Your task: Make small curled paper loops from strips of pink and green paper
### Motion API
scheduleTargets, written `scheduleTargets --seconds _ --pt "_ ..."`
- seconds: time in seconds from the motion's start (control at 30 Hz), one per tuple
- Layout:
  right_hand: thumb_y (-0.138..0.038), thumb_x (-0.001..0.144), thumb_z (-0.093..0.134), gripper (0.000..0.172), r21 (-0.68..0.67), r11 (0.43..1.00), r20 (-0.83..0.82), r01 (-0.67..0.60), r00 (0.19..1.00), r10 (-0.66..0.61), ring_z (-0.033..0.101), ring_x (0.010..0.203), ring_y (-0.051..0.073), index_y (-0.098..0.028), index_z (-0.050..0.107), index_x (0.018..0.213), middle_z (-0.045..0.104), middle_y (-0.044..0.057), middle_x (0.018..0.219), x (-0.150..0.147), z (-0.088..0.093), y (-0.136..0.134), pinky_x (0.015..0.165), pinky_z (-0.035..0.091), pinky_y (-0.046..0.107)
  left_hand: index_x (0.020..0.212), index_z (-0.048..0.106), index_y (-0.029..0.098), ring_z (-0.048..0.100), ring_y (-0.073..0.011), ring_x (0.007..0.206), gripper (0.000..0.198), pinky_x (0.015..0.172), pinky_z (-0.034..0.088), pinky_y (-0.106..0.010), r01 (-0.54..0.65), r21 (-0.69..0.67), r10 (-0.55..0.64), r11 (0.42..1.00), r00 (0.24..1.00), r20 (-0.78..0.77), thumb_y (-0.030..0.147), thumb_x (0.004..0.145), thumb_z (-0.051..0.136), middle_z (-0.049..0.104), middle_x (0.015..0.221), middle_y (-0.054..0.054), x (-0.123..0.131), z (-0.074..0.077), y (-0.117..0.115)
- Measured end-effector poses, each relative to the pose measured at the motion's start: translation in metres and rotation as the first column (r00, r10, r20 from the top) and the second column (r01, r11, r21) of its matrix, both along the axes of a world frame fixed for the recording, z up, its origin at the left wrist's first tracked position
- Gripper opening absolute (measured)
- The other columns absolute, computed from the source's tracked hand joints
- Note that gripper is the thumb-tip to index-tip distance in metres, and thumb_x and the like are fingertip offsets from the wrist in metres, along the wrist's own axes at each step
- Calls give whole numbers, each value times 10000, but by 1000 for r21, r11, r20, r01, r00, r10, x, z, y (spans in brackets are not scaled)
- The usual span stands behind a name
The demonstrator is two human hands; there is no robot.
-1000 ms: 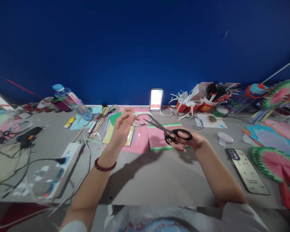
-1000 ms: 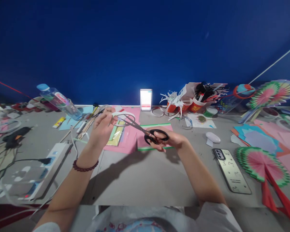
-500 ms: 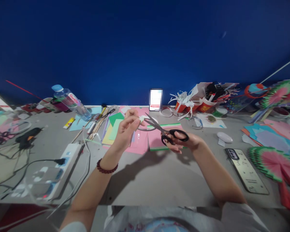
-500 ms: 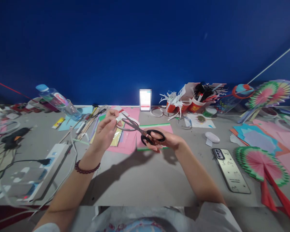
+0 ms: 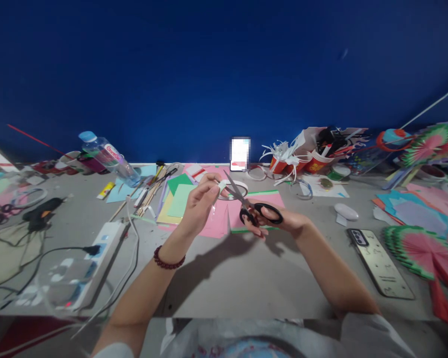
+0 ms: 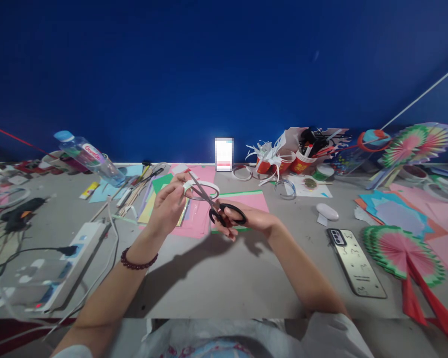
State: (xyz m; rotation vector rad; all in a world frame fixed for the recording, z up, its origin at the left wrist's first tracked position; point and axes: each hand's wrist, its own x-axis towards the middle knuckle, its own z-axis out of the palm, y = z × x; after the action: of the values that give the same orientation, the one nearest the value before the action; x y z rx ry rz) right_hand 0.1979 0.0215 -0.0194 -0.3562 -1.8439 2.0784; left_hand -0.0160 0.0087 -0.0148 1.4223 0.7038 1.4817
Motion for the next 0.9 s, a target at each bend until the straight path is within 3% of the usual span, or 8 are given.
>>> scheduleTargets --seconds 0.17,0.33,0.57,0.9 --pt "-693 852 473 533 0 999 -38 36 999 -36 485 537 97 -165 464 920 542 -8 700 -5 -1 -3 511 385 232 710 650 202 523 -154 892 265 798 451 -281 45 -22 -43 999 998 49 366 902 570 530 914 -40 5 -3 -1" --pt "-712 840 468 559 39 998 -12 46 999 -45 479 557 103 -156 489 883 535 1 697 -4 -2 -3 544 397 247 673 603 180 542 -157 839 316 745 449 -276 51 -68 -49 996 998 34 420 879 594 550 851 -41 4 -3 0" --pt "-711 846 458 543 56 993 -6 108 994 -108 482 545 99 -169 468 878 527 -8 698 -2 1 -4 523 382 237 709 582 178 464 -115 670 297 644 399 -255 204 -102 -202 974 979 24 386 918 544 506 731 -13 4 -2 -3" --pt "-718 838 466 559 31 995 1 98 995 -98 476 545 102 -162 469 902 531 -4 687 -1 3 -5 502 351 231 672 558 176 427 -117 644 317 625 364 -255 107 -95 -110 990 993 -31 401 895 558 481 703 -5 2 -10 -1"
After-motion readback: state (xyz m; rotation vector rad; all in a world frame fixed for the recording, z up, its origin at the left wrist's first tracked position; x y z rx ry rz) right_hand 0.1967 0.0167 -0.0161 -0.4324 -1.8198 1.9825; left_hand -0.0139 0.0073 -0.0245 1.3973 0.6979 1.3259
